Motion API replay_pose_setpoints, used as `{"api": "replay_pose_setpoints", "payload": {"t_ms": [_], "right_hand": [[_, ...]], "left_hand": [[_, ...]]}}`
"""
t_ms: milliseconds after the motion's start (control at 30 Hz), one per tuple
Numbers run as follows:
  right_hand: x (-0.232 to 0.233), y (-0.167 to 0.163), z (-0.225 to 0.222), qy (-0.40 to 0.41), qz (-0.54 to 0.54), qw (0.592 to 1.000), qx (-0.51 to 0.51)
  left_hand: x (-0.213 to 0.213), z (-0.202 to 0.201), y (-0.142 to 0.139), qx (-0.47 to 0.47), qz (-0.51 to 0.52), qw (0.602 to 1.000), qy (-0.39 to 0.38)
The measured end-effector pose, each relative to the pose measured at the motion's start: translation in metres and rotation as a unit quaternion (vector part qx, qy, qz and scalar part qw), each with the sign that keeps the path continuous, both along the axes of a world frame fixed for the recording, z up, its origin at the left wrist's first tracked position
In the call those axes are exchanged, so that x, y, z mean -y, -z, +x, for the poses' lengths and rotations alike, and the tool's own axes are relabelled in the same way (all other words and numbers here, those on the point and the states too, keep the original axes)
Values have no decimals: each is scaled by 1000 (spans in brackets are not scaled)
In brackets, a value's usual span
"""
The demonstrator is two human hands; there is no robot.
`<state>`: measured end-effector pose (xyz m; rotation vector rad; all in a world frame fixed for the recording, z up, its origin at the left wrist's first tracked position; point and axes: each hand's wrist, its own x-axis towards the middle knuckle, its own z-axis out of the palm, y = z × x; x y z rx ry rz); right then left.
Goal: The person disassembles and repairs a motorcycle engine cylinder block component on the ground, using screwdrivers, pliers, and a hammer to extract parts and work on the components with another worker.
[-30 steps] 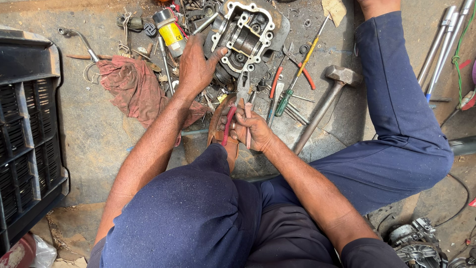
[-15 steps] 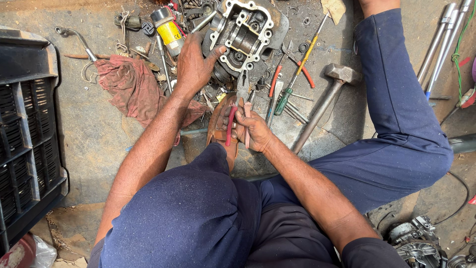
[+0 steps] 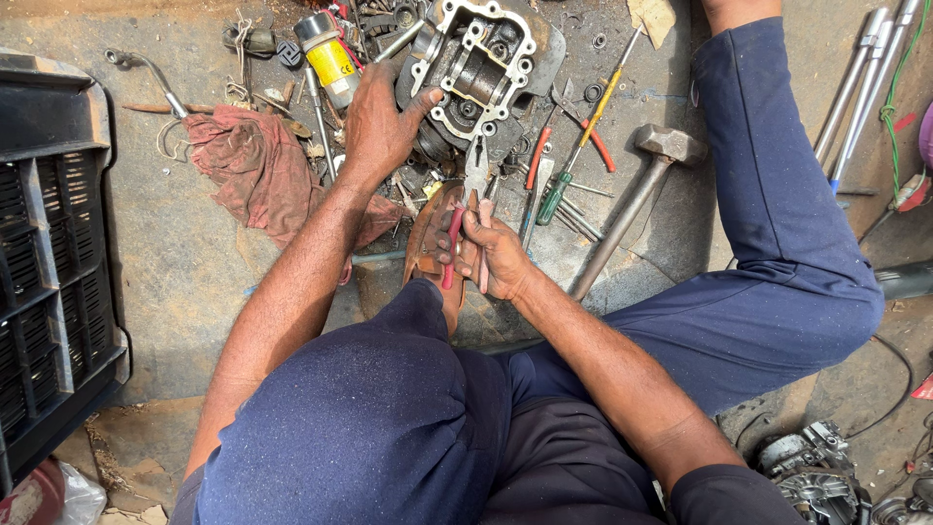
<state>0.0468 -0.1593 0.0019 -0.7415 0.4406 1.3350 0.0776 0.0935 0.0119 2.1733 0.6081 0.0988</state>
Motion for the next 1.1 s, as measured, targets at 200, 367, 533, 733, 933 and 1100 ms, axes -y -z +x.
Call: {"api": "replay_pose_setpoints", "payload": {"t_ms": [200, 367, 533, 733, 933, 1100], "right_hand": [[-4, 2, -3, 20, -47, 998, 42], [-1, -6, 0, 11, -24, 999, 33], [27, -32, 18, -139, -107, 973, 147], [44, -60, 49, -275, -246, 901, 230], [46, -78, 68, -322, -233, 894, 206], [41, -95, 78, -302, -215, 919, 136]], "left_hand": [[0, 0, 4, -13, -6, 1000, 3], [-2, 0, 7, -1, 1, 1000, 3], [-6, 7, 13, -20, 21, 999, 28], [-5, 15, 21, 6, 9, 1000, 21], [6, 11, 18, 93, -47, 995, 0], [17, 11, -2, 169, -14, 986, 2]]}}
